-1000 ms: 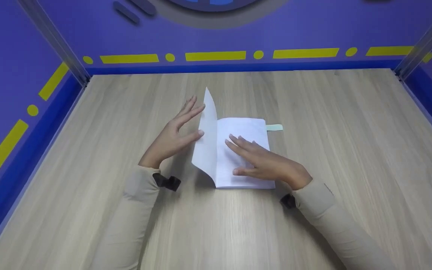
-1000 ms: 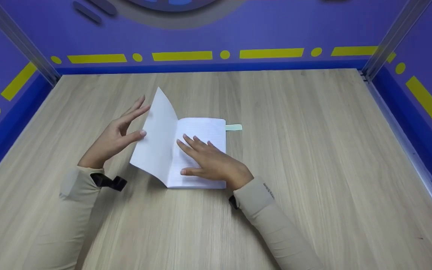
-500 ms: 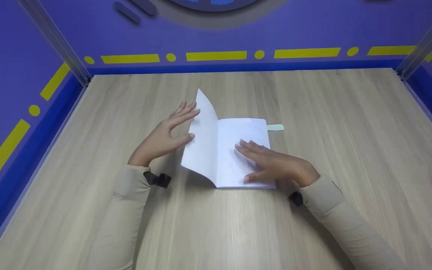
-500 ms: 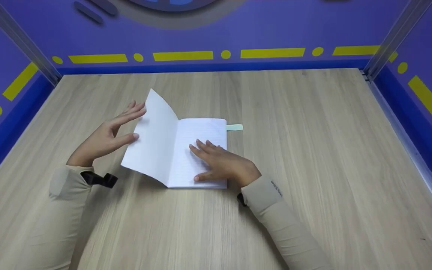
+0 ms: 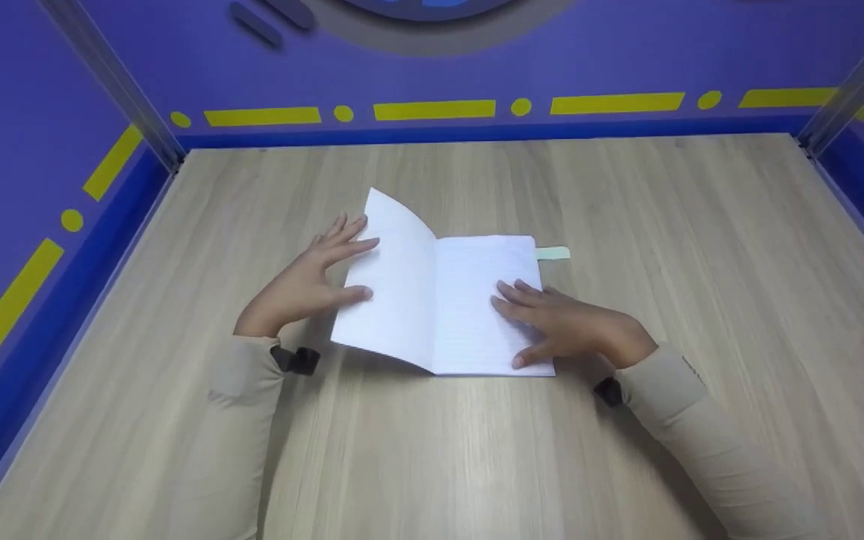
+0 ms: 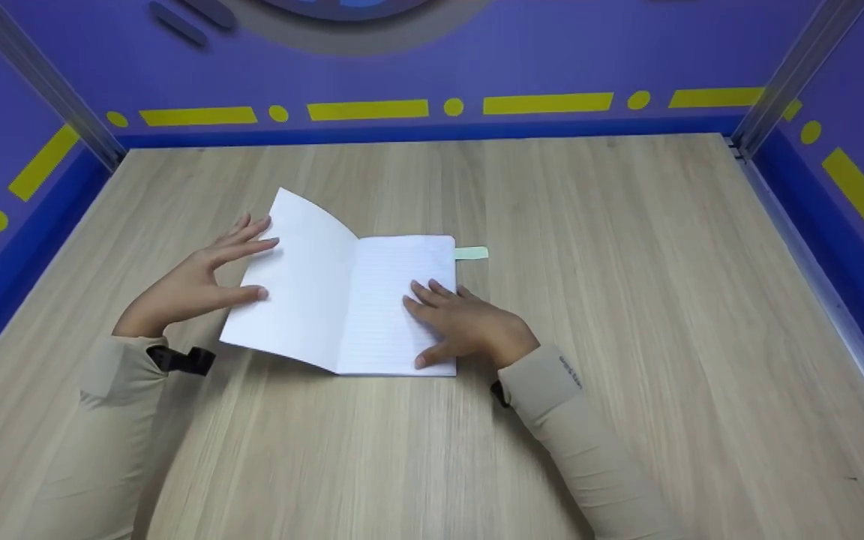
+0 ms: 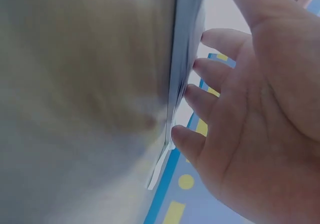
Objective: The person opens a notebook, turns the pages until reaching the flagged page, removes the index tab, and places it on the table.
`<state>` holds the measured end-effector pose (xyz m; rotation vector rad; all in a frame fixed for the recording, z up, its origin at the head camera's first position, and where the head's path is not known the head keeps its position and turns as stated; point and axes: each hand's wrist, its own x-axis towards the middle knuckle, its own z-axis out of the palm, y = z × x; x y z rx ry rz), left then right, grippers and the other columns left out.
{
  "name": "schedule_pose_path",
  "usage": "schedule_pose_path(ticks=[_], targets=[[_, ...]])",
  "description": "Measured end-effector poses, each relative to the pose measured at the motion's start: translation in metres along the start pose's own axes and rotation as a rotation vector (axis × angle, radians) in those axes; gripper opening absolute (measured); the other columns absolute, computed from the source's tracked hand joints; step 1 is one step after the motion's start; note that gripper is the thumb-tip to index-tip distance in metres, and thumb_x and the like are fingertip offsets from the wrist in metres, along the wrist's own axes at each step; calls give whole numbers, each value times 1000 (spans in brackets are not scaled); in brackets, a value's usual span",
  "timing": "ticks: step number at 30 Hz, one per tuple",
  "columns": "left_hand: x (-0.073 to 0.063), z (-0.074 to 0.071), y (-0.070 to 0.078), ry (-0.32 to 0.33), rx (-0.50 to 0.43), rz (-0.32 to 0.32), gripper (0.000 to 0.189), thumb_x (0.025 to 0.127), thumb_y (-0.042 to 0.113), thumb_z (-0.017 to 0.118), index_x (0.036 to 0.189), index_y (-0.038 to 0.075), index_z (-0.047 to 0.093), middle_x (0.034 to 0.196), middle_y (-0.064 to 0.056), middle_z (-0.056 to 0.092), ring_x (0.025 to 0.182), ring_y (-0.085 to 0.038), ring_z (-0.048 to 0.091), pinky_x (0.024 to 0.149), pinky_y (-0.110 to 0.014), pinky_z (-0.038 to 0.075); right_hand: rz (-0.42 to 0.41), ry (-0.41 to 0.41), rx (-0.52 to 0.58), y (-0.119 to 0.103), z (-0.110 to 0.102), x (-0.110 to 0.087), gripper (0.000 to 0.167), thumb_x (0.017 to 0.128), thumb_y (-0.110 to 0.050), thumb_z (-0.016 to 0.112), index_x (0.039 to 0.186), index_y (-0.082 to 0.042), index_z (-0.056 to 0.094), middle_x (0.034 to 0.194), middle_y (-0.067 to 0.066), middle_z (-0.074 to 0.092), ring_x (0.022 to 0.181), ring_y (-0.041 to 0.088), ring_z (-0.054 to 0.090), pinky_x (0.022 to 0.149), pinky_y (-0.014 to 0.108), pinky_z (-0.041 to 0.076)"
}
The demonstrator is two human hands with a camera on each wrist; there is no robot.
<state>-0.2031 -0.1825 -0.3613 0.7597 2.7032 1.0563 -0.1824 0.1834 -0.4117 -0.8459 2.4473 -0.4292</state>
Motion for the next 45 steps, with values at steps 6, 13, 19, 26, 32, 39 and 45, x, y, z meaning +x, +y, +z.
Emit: schedule_pose_path(ticks=[6, 13, 19, 26, 32, 39, 45], targets=[[-3, 6, -9, -87, 163, -90, 81, 77, 36, 79, 146, 14, 43, 162, -8, 12, 150, -31, -4, 118, -57, -9, 28, -5, 21, 3, -2, 0, 95, 83, -44, 70, 154, -14, 17, 163, 7, 2, 150, 29, 0, 120, 51, 9], [-7, 17, -18, -182, 213, -176, 93, 71, 39, 83, 149, 17, 36, 162, -10, 6, 149, -32, -8, 117, -56, -11, 11, -9, 22, 8, -4, -1, 97, 80, -43, 72, 154, -13, 17, 163, 9, 1, 150, 31, 0, 120, 52, 10], [0, 31, -18, -271, 210, -185, 99, 72, 35, 83, 152, 17, 28, 162, -11, -1, 149, -29, -10, 120, -51, -8, 49, -14, 51, 17, -9, -4, 97, 79, -40, 75, 154, -16, 18, 163, 6, 1, 150, 30, -1, 120, 52, 10], [7, 45, -16, -341, 167, -166, 103, 71, 32, 84, 153, 16, 24, 162, -8, -7, 149, -27, -12, 122, -47, 6, 42, -14, 83, 26, -12, -6, 97, 78, -38, 76, 154, -16, 19, 163, 3, 1, 150, 29, -1, 119, 53, 10], [8, 50, -18, -384, 100, -163, 106, 70, 29, 85, 153, 14, 22, 161, -13, -11, 149, -29, -11, 122, -45, 9, 46, -9, 94, 31, -10, -7, 100, 77, -41, 76, 154, -15, 17, 163, 7, -2, 150, 31, -3, 119, 54, 10], [6, 54, -25, -420, 58, -194, 111, 68, 31, 86, 154, 15, 18, 161, -13, -13, 149, -29, -12, 122, -46, 8, 46, -7, 100, 31, -10, -8, 101, 76, -41, 77, 154, -15, 17, 163, 6, -2, 150, 29, -1, 120, 52, 11], [6, 53, -28, -449, 62, -183, 111, 69, 33, 86, 155, 16, 16, 161, -11, -13, 149, -28, -13, 122, -46, 6, 41, 8, 112, 35, -10, -10, 105, 74, -40, 79, 154, -15, 16, 163, 6, -2, 150, 32, -2, 119, 54, 8]])
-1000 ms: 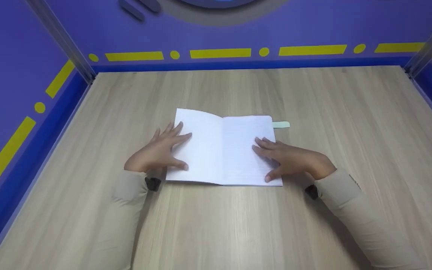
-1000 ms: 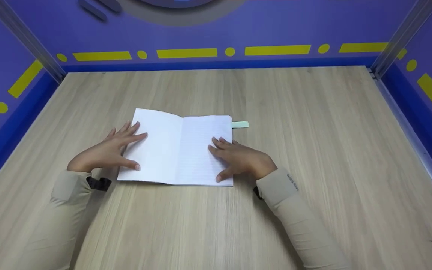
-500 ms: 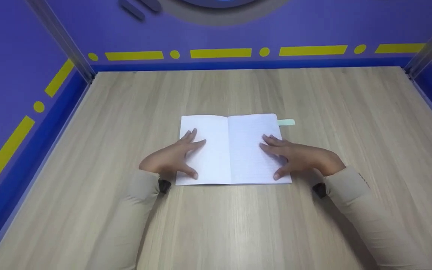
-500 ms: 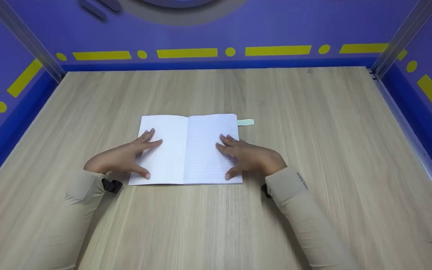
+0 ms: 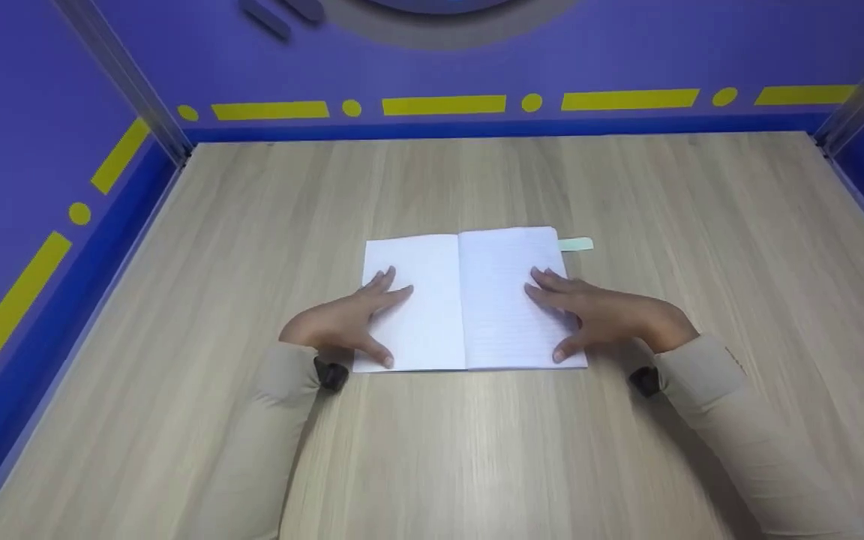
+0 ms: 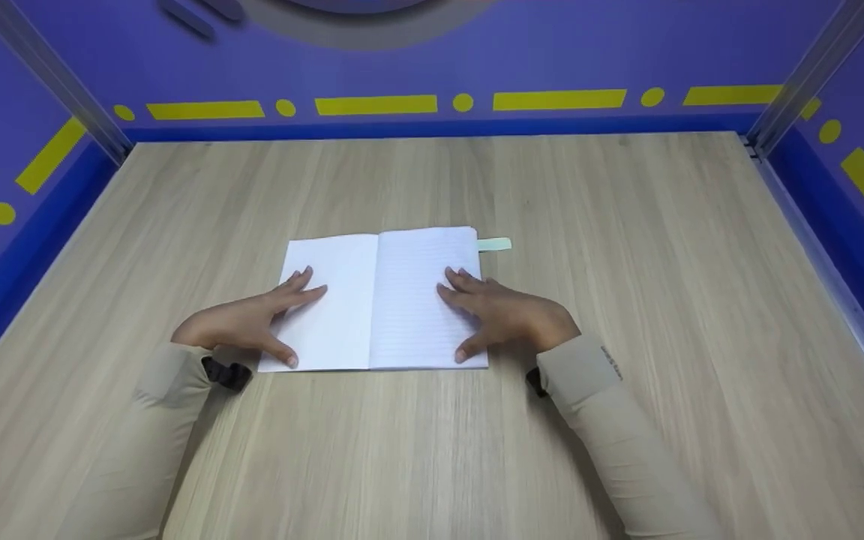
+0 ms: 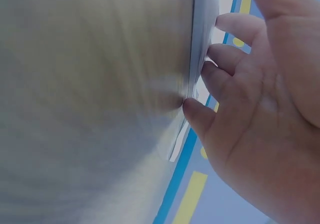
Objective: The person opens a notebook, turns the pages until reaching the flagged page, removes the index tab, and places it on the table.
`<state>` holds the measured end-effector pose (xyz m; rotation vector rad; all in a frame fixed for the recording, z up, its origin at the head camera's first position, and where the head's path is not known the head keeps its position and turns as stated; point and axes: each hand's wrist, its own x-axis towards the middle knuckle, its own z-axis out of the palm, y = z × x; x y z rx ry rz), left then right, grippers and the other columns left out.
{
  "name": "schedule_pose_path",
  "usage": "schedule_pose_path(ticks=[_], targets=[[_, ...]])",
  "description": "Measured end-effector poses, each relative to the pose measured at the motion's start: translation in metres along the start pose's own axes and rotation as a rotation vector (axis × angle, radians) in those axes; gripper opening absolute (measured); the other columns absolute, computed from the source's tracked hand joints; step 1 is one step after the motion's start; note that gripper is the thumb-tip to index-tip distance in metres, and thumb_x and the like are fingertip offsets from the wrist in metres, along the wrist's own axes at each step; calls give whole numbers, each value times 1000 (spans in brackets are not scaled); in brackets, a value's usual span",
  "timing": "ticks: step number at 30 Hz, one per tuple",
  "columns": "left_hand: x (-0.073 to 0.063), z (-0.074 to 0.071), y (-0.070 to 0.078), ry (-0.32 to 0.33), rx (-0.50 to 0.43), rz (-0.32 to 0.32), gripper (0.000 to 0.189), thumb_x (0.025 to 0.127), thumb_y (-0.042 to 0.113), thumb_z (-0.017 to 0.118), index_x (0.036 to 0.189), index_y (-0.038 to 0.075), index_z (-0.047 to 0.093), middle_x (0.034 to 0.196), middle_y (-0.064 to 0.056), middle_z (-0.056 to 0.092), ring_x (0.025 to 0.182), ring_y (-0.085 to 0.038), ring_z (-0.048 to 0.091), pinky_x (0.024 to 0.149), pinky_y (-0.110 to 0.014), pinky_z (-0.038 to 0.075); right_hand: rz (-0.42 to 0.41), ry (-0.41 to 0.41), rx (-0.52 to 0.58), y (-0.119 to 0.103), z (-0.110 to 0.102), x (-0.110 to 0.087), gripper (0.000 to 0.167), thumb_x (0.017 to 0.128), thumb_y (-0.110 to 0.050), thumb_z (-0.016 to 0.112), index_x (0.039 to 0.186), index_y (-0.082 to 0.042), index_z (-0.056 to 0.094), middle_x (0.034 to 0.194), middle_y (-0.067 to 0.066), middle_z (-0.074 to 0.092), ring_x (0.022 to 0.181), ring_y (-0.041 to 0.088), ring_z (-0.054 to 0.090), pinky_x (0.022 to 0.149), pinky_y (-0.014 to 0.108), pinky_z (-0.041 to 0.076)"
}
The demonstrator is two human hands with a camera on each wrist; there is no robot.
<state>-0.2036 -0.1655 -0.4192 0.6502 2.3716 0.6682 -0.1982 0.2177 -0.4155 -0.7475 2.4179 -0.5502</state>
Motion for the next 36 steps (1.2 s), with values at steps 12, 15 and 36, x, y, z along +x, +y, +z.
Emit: schedule_pose_path(ticks=[12, 15, 36], targets=[[1, 1, -5, -17, 27, 57, 113, 70, 33, 85, 155, 12, 14, 160, -16, -16, 148, -32, -16, 121, -51, 1, -18, 3, -4, 9, -1, -6, 113, 69, -44, 81, 154, -11, 14, 163, 11, 0, 149, 34, -1, 119, 56, 4], [1, 1, -5, -17, 26, 45, 113, 70, 32, 85, 155, 13, 14, 160, -14, -16, 148, -31, -16, 121, -51, 2, -23, -6, 0, 10, -2, -6, 115, 68, -44, 82, 154, -10, 13, 163, 13, -1, 149, 35, -2, 118, 57, 4], [4, 0, -7, -15, 12, 47, 112, 70, 33, 85, 155, 14, 14, 160, -13, -17, 148, -29, -16, 121, -50, 1, -29, -18, 34, 12, -4, -8, 116, 69, -42, 82, 154, -10, 11, 163, 12, -3, 149, 33, -4, 118, 57, 2]])
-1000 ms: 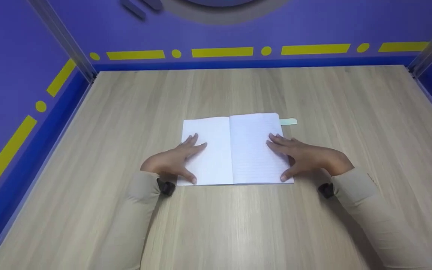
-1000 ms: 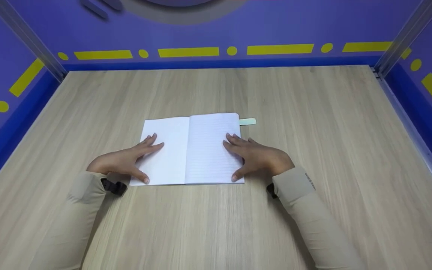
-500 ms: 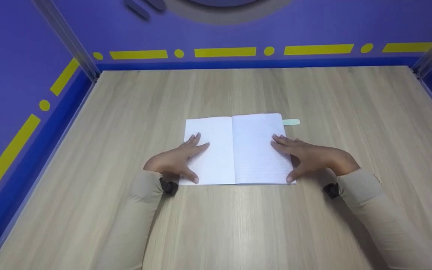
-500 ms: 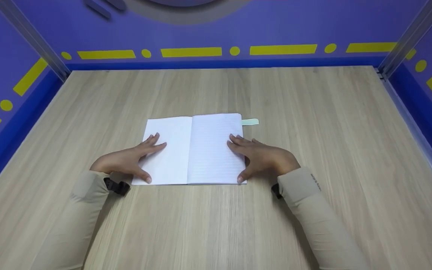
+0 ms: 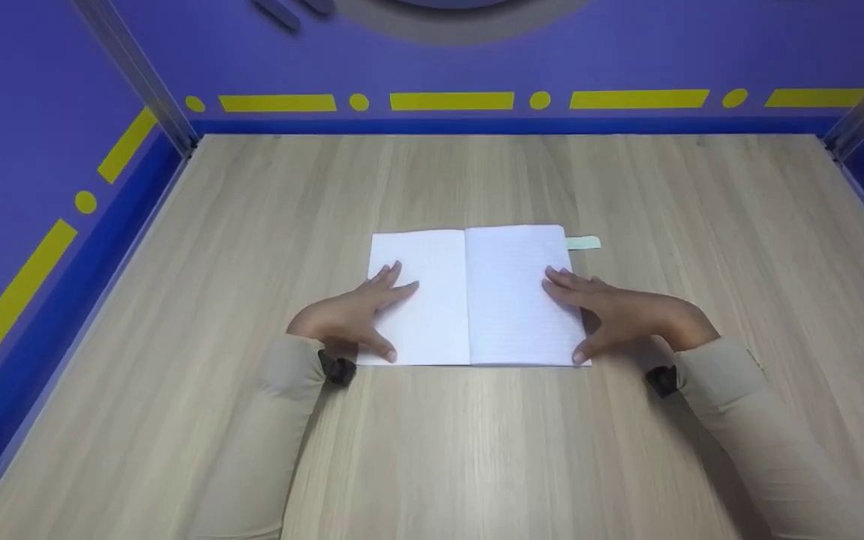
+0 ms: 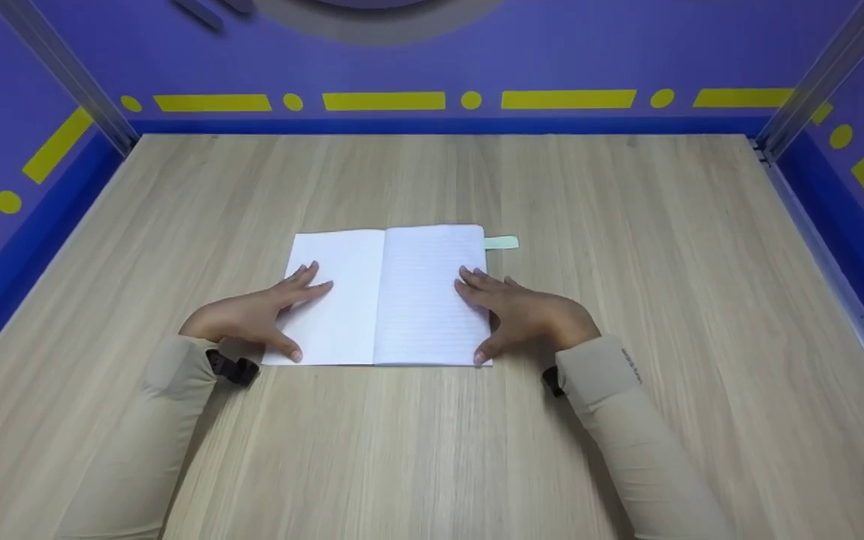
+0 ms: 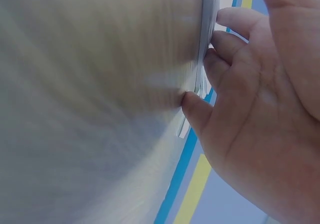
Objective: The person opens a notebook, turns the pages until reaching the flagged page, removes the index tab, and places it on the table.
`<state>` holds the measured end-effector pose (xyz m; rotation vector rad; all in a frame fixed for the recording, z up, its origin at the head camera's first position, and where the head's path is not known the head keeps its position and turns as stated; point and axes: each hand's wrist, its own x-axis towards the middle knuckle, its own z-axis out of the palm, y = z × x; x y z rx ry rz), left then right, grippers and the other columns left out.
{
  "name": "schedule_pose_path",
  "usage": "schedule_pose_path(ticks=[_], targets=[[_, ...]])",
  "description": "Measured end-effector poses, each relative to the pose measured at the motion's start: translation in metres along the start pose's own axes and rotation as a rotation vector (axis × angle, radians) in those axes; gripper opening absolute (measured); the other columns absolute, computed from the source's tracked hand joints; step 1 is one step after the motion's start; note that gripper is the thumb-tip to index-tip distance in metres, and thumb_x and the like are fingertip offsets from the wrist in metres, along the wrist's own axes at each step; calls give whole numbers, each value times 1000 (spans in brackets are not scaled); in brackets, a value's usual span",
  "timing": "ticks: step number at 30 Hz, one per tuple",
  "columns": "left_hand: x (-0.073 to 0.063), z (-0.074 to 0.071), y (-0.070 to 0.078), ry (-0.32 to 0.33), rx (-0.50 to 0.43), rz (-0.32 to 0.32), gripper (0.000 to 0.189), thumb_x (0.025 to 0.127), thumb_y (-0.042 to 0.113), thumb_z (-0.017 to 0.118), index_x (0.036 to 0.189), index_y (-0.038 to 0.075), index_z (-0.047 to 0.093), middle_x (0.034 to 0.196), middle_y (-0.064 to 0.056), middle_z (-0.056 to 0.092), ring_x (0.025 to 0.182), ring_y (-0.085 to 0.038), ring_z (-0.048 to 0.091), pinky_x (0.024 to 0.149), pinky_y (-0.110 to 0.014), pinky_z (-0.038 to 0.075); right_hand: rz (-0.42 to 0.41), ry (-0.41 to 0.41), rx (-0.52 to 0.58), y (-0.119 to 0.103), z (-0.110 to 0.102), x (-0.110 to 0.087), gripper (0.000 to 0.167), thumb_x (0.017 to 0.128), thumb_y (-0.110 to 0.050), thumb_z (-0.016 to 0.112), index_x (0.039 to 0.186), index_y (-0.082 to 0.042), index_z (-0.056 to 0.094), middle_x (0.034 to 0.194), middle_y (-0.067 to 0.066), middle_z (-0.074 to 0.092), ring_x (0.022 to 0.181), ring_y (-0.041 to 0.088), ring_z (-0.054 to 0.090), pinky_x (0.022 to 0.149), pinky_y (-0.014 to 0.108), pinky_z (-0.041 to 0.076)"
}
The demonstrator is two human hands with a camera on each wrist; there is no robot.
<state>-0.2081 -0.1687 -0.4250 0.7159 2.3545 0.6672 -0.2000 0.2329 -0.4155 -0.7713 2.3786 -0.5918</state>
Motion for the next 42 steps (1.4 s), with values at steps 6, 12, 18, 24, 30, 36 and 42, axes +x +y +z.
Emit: schedule_pose_path(ticks=[6, 12, 18, 24, 30, 36, 42], targets=[[1, 0, -1, 0, -5, 2, 113, 69, 34, 85, 155, 15, 14, 160, -12, -17, 148, -29, -18, 121, -50, 0, 1, -4, 13, -1, 0, 0, 116, 69, -41, 82, 154, -9, 10, 163, 12, -4, 149, 33, -4, 118, 58, 2], [0, 0, -1, -3, -5, 13, 114, 69, 34, 85, 155, 14, 14, 160, -14, -17, 148, -30, -17, 121, -51, 0, 8, -10, 20, 0, 0, 0, 116, 69, -41, 83, 154, -10, 10, 163, 11, -5, 149, 34, -5, 118, 59, 1], [0, -1, 0, -12, -8, 17, 114, 69, 36, 85, 155, 13, 14, 160, -14, -17, 147, -31, -18, 120, -53, 0, 0, -13, -1, 1, 0, 1, 117, 69, -43, 82, 154, -9, 10, 163, 11, -4, 149, 34, -5, 118, 58, 2], [0, -1, -1, -10, -11, 20, 115, 68, 38, 85, 155, 14, 15, 160, -14, -17, 148, -30, -17, 120, -53, 0, 12, -12, 3, 0, 0, 1, 115, 70, -43, 82, 154, -10, 11, 163, 12, -4, 149, 36, -5, 118, 59, 3], [0, -1, -1, -9, -3, 4, 115, 68, 36, 86, 155, 15, 14, 160, -13, -16, 148, -30, -17, 120, -52, 0, 25, -5, -14, -3, 0, 0, 111, 73, -46, 78, 154, -11, 12, 163, 11, -2, 149, 38, -3, 118, 59, 5], [0, -1, 0, -14, 2, 5, 115, 68, 36, 85, 155, 14, 14, 160, -14, -17, 148, -31, -17, 120, -53, 1, 15, -4, -24, -3, 0, 0, 104, 78, -50, 73, 154, -11, 14, 163, 9, 0, 149, 34, -2, 118, 58, 5], [1, -2, -1, -17, 20, 24, 115, 69, 40, 84, 155, 12, 13, 160, -16, -16, 147, -33, -17, 120, -54, 2, 5, -7, -15, -2, -1, -1, 102, 80, -50, 71, 154, -10, 14, 163, 9, 0, 150, 32, -2, 119, 57, 3]])
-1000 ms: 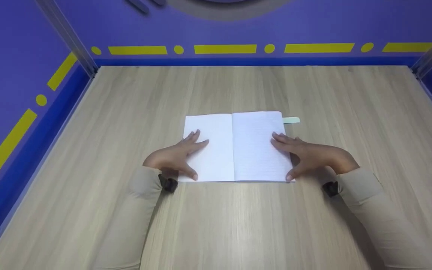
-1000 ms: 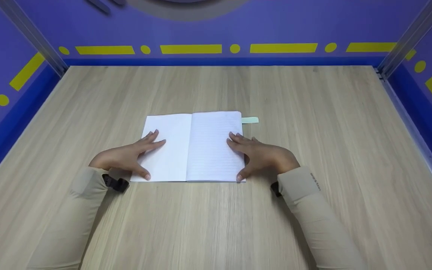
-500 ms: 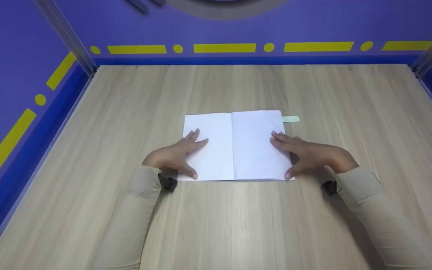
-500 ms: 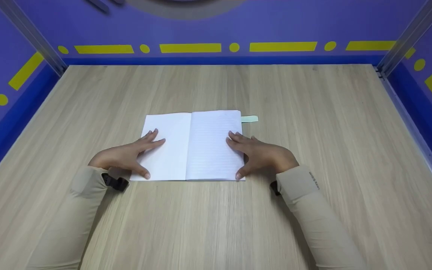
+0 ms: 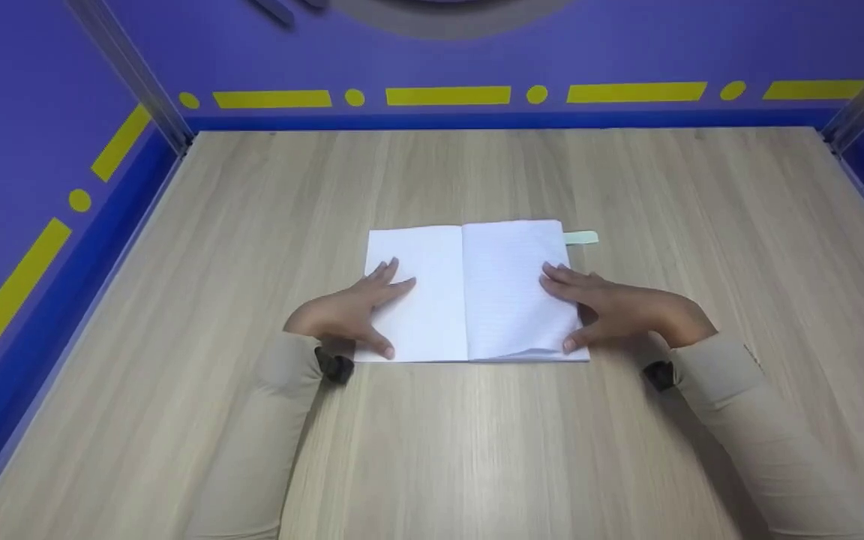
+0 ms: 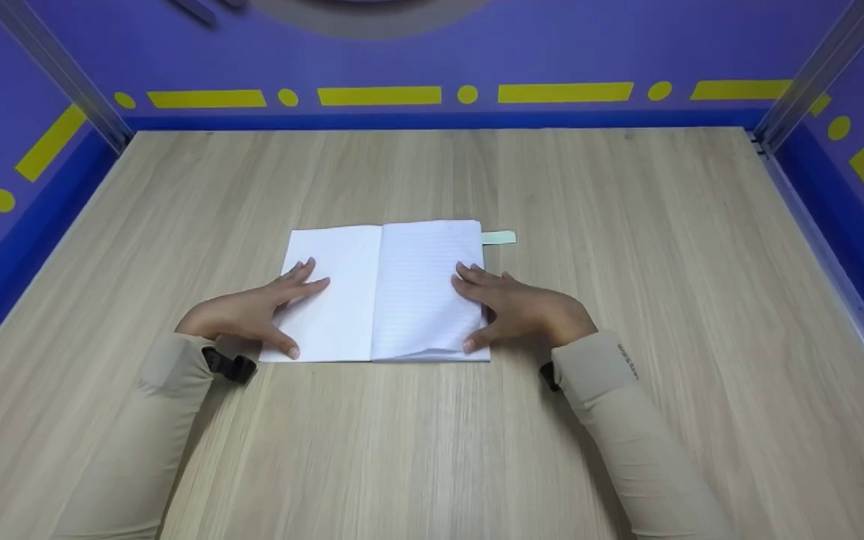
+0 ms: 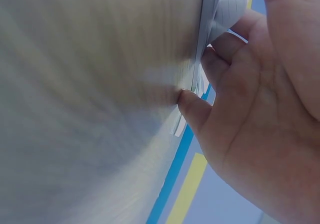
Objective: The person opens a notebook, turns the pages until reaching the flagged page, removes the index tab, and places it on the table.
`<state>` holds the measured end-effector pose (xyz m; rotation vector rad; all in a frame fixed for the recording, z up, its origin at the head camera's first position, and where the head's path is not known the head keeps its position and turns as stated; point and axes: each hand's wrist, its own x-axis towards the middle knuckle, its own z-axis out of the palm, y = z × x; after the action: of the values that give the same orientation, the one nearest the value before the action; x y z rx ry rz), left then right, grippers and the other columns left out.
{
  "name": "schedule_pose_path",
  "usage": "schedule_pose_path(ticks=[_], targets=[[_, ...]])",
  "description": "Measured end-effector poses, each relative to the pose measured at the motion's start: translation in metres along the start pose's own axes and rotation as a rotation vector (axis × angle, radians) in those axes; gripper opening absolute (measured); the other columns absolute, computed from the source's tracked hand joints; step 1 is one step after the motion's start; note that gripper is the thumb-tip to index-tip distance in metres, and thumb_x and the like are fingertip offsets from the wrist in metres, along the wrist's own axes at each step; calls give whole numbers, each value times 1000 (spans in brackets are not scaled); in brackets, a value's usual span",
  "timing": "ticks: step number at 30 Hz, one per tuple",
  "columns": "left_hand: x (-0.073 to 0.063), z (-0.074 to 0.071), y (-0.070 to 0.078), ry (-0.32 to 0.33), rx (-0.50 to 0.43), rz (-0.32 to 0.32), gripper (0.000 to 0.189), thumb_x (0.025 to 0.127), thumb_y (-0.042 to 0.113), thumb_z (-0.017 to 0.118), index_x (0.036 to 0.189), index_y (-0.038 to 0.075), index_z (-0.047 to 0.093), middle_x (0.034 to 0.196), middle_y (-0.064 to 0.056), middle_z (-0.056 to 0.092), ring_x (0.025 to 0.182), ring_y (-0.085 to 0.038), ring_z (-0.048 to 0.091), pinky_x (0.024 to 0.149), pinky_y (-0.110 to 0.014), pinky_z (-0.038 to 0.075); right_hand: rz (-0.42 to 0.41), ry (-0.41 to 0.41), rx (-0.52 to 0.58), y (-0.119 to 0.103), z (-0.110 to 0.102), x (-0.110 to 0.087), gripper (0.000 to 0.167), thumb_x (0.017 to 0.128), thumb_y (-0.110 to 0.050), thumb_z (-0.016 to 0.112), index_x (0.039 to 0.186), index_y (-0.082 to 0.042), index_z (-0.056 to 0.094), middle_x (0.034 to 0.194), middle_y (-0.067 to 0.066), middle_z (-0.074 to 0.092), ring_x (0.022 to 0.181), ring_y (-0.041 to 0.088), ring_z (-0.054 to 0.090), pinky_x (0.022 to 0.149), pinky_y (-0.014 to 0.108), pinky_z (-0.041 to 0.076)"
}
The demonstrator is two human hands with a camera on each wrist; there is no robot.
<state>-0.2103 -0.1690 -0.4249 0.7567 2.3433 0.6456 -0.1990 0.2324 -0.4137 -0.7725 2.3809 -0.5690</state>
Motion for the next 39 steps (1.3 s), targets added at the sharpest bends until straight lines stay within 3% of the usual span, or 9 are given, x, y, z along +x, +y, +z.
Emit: schedule_pose_path(ticks=[7, 20, 27, 39], targets=[[-2, -1, 1, -1, -19, 13, 116, 67, 41, 84, 155, 11, 14, 159, -16, -17, 147, -33, -17, 120, -53, 0, -15, 3, 9, 2, 0, 0, 101, 80, -46, 72, 154, -8, 15, 163, 10, 2, 150, 30, -1, 119, 56, 3], [-1, 0, 6, 31, -33, -27, 106, 74, 33, 82, 155, 14, 16, 160, -14, -16, 148, -31, -16, 121, -50, 2, 2, 9, 12, 2, 2, 1, 101, 80, -49, 72, 154, -11, 15, 163, 7, 1, 150, 29, -2, 119, 55, 2], [-2, 1, 18, 165, -54, -59, 82, 82, 38, 74, 151, 18, 33, 163, -9, -2, 150, -26, -9, 121, -49, 4, 11, 11, 9, 3, 2, 0, 101, 79, -50, 71, 154, -12, 15, 163, 7, 1, 150, 29, -2, 119, 55, 2], [7, 10, 45, 375, 46, 94, 63, 89, 33, 67, 144, 12, 45, 157, -11, 28, 149, -32, 15, 122, -46, 6, -33, 14, 6, 1, 0, 0, 98, 82, -47, 71, 153, -8, 16, 163, 10, 3, 150, 31, 0, 119, 55, 3]])
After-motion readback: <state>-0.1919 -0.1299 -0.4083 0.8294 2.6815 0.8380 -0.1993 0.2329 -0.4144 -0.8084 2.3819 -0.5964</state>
